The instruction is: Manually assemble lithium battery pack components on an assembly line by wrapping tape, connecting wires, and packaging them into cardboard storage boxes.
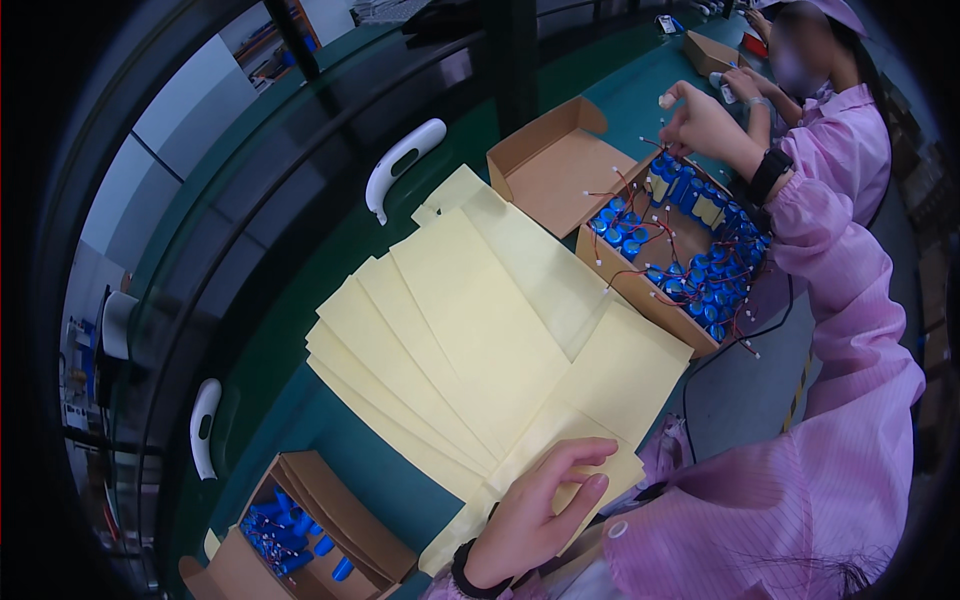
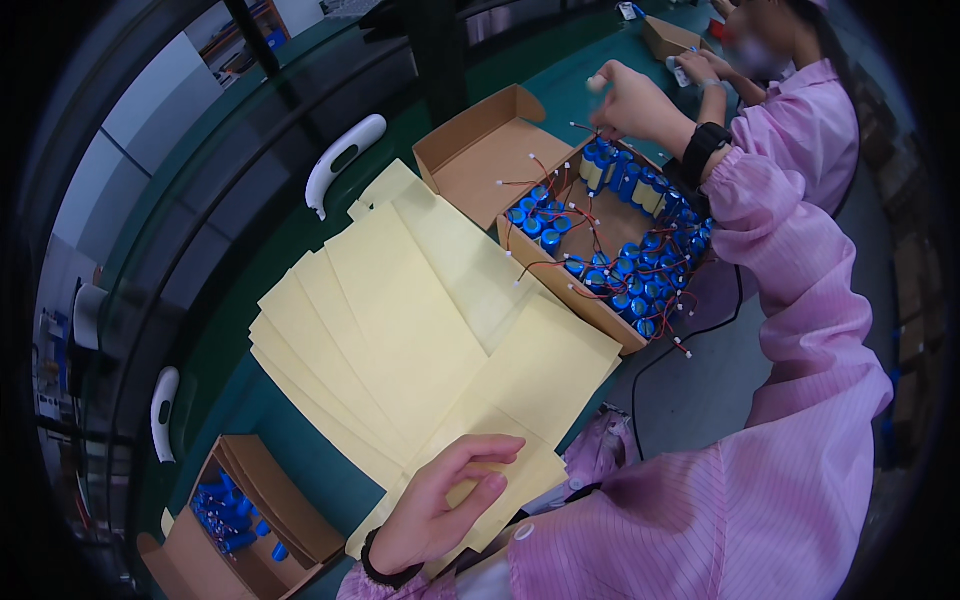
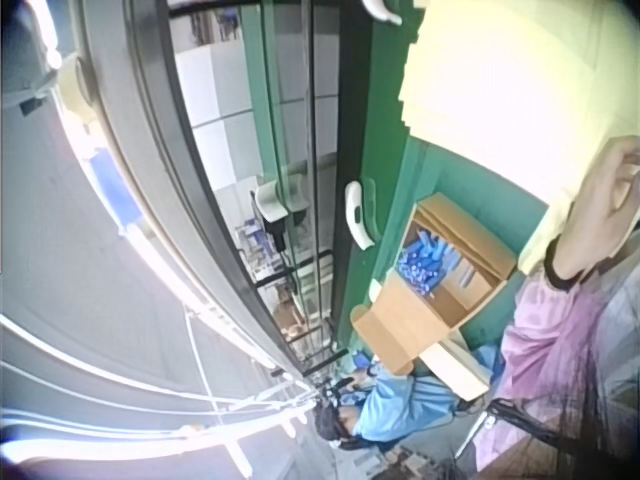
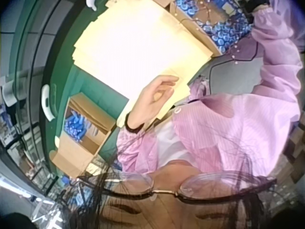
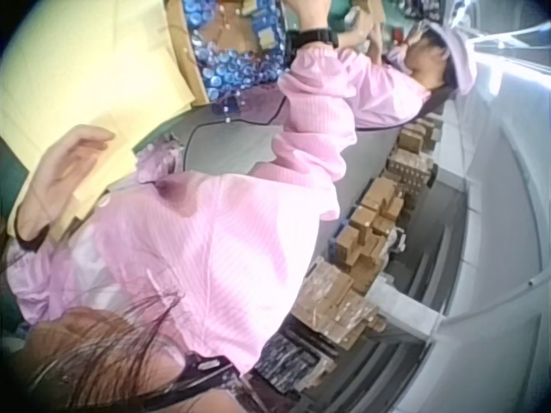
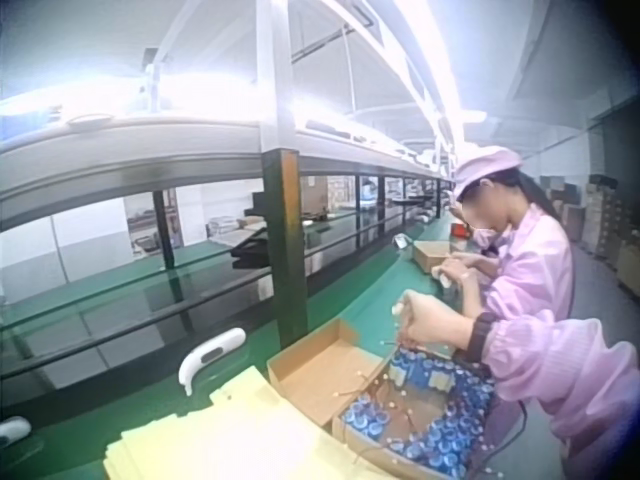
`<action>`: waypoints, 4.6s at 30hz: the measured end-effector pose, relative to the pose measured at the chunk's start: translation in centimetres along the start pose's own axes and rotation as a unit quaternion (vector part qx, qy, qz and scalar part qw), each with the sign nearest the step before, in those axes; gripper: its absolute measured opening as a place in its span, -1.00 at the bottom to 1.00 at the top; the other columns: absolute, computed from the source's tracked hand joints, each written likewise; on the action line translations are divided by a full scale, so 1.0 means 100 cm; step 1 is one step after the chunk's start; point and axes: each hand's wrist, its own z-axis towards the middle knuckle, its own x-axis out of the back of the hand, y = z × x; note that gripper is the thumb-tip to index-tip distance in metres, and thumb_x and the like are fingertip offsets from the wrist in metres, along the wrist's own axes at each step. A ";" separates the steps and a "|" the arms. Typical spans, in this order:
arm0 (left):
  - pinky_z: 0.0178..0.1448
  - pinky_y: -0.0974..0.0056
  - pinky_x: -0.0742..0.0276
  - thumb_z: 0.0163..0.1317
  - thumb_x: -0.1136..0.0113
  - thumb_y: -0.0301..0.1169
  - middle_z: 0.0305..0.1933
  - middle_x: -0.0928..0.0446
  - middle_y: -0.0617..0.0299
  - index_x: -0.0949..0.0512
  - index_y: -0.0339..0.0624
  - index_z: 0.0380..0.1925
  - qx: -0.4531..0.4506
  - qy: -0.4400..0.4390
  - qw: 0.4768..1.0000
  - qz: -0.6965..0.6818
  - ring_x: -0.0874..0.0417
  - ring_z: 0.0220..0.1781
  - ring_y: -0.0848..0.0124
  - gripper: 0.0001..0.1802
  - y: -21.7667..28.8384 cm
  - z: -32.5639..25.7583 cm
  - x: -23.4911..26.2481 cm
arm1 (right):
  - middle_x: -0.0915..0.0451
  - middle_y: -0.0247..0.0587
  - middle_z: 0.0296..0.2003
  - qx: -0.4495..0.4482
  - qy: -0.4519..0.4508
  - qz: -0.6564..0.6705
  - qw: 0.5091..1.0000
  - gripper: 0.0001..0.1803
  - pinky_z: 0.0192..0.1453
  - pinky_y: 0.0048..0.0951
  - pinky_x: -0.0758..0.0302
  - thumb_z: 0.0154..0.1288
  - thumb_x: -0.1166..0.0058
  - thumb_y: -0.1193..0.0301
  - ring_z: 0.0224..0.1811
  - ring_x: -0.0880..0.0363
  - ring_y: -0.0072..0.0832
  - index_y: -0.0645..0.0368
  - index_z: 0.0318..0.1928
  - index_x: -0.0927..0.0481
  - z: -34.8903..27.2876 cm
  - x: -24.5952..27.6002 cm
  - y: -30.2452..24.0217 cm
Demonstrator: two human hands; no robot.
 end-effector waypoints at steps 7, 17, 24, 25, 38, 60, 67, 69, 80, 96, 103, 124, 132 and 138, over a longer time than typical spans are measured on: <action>0.27 0.28 -0.46 0.41 -0.06 -0.54 0.20 -0.49 0.14 -0.43 -0.27 0.19 0.008 -0.007 1.000 0.008 -0.51 0.26 0.33 -0.65 -0.002 0.000 -0.001 | -0.62 -0.12 -0.42 0.030 0.005 -0.076 0.997 -0.43 -0.35 -0.40 -0.60 0.08 -0.38 0.45 -0.42 -0.71 -0.32 0.25 0.05 -0.34 -0.004 0.002 0.001; 0.26 0.26 -0.48 0.42 -0.08 -0.51 0.22 -0.49 0.12 -0.43 -0.28 0.18 0.008 -0.011 1.000 0.017 -0.52 0.24 0.31 -0.65 -0.002 0.001 -0.001 | -0.51 0.05 0.01 0.157 -0.020 -0.227 0.961 -0.03 0.12 -0.24 -0.51 -0.27 -0.51 0.44 0.14 -0.50 0.04 0.13 0.19 -0.20 -0.043 -0.020 -0.011; 0.25 0.27 -0.48 0.42 -0.09 -0.50 0.22 -0.48 0.13 -0.43 -0.26 0.18 0.012 -0.015 0.999 0.029 -0.52 0.24 0.30 -0.65 -0.003 -0.001 0.000 | -0.48 0.04 -0.01 0.245 -0.033 -0.250 0.936 -0.02 0.15 -0.20 -0.49 -0.33 -0.41 0.66 0.10 -0.51 0.02 0.10 0.21 -0.20 -0.054 -0.020 -0.017; 0.25 0.27 -0.49 0.42 -0.09 -0.49 0.23 -0.48 0.13 -0.43 -0.26 0.19 0.011 -0.016 0.999 0.029 -0.52 0.24 0.30 -0.64 -0.004 -0.001 0.000 | -0.49 0.00 -0.03 0.274 -0.045 -0.253 0.927 -0.05 0.13 -0.20 -0.49 -0.29 -0.35 0.71 0.08 -0.52 -0.01 0.09 0.20 -0.20 -0.057 -0.019 -0.021; 0.24 0.27 -0.49 0.43 -0.11 -0.43 0.20 -0.48 0.13 -0.43 -0.24 0.19 0.029 -0.036 0.997 0.061 -0.53 0.22 0.30 -0.63 -0.004 -0.001 -0.001 | -0.59 -0.10 -0.26 0.348 -0.111 -0.390 0.845 -0.34 -0.13 -0.23 -0.55 0.03 -0.20 0.67 -0.07 -0.60 -0.11 0.07 0.15 -0.26 -0.053 -0.018 -0.005; 0.22 0.26 -0.52 0.44 -0.11 -0.38 0.17 -0.49 0.11 -0.43 -0.23 0.17 0.016 -0.018 0.996 0.085 -0.57 0.18 0.27 -0.65 -0.006 -0.003 -0.001 | -0.64 -0.10 -0.36 0.439 -0.153 -0.448 0.764 -0.33 -0.19 -0.20 -0.60 0.22 -0.02 0.58 -0.23 -0.67 -0.10 0.01 0.35 -0.22 -0.038 -0.016 -0.003; 0.23 0.25 -0.52 0.43 -0.11 -0.36 0.16 -0.50 0.10 -0.45 -0.23 0.16 0.016 -0.014 0.996 0.092 -0.57 0.19 0.27 -0.64 -0.007 -0.003 0.000 | -0.64 -0.08 -0.37 0.444 -0.141 -0.433 0.772 -0.28 -0.16 -0.21 -0.60 0.17 -0.05 0.61 -0.24 -0.67 -0.09 0.01 0.36 -0.20 -0.033 -0.018 0.006; 0.23 0.25 -0.52 0.43 -0.11 -0.36 0.15 -0.50 0.10 -0.45 -0.23 0.16 0.013 -0.014 0.995 0.096 -0.57 0.19 0.27 -0.64 -0.007 -0.004 0.000 | -0.62 -0.08 -0.38 0.419 -0.158 -0.453 0.771 -0.27 -0.17 -0.21 -0.59 0.16 -0.06 0.61 -0.24 -0.66 -0.10 0.00 0.36 -0.20 -0.031 -0.016 0.004; 0.24 0.21 -0.50 0.44 -0.10 -0.32 0.15 -0.50 0.10 -0.45 -0.20 0.16 0.003 -0.015 0.993 0.121 -0.57 0.19 0.24 -0.64 -0.011 -0.004 0.000 | -0.58 -0.18 -0.29 0.436 -0.139 -0.423 0.782 -0.32 -0.24 -0.25 -0.57 0.09 -0.16 0.56 -0.16 -0.62 -0.14 0.00 0.26 -0.31 -0.039 -0.009 -0.004; 0.23 0.21 -0.49 0.44 -0.10 -0.29 0.14 -0.50 0.10 -0.45 -0.19 0.16 0.001 -0.015 0.990 0.137 -0.58 0.16 0.24 -0.63 -0.008 -0.005 0.002 | -0.49 -0.20 -0.03 0.401 -0.097 -0.408 0.814 0.06 0.13 -0.28 -0.44 -0.31 -0.40 0.62 0.10 -0.47 -0.20 0.02 0.35 -0.26 -0.049 -0.002 -0.017; 0.23 0.20 -0.49 0.44 -0.09 -0.30 0.15 -0.50 0.09 -0.44 -0.19 0.17 -0.007 -0.015 0.990 0.143 -0.58 0.17 0.22 -0.63 -0.007 -0.007 -0.002 | -0.47 -0.16 0.04 0.363 -0.090 -0.363 0.854 0.08 0.19 -0.21 -0.43 -0.27 -0.39 0.63 0.14 -0.45 -0.16 -0.02 0.38 -0.21 -0.060 0.009 -0.021; 0.15 0.03 -0.48 0.34 -0.07 -0.42 -0.05 -0.54 -0.02 -0.54 -0.18 -0.10 -0.418 0.360 0.825 -0.124 -0.55 0.04 0.12 -0.82 0.001 -0.262 0.005 | -0.55 0.24 -0.02 0.619 -0.238 0.143 0.735 -0.25 -0.01 -0.23 -0.63 -0.03 -0.35 0.53 -0.05 -0.64 -0.12 0.46 0.20 -0.32 -0.237 -0.123 -0.271; 0.20 -0.05 -0.37 0.32 -0.05 -0.35 0.02 -0.48 0.02 -0.54 -0.07 -0.16 -0.505 0.619 0.602 -0.019 -0.40 0.19 0.05 -0.85 -0.022 -0.280 -0.003 | -0.61 -0.09 0.03 0.613 -0.330 -0.043 0.717 -0.37 0.16 -0.20 -0.49 -0.01 -0.30 0.58 0.08 -0.59 -0.15 0.19 0.16 -0.48 -0.290 -0.198 -0.350; 0.47 -0.15 -0.07 0.29 -0.17 -0.37 0.13 -0.53 0.18 -0.56 -0.15 0.03 0.113 0.640 0.644 0.403 -0.37 0.33 0.04 -0.69 -0.066 -0.276 0.020 | -0.53 -0.13 -0.26 0.649 -0.237 -0.127 0.711 -0.67 -0.01 -0.19 -0.47 0.07 -0.34 0.29 -0.09 -0.50 -0.14 0.25 -0.24 -0.61 -0.279 -0.270 -0.369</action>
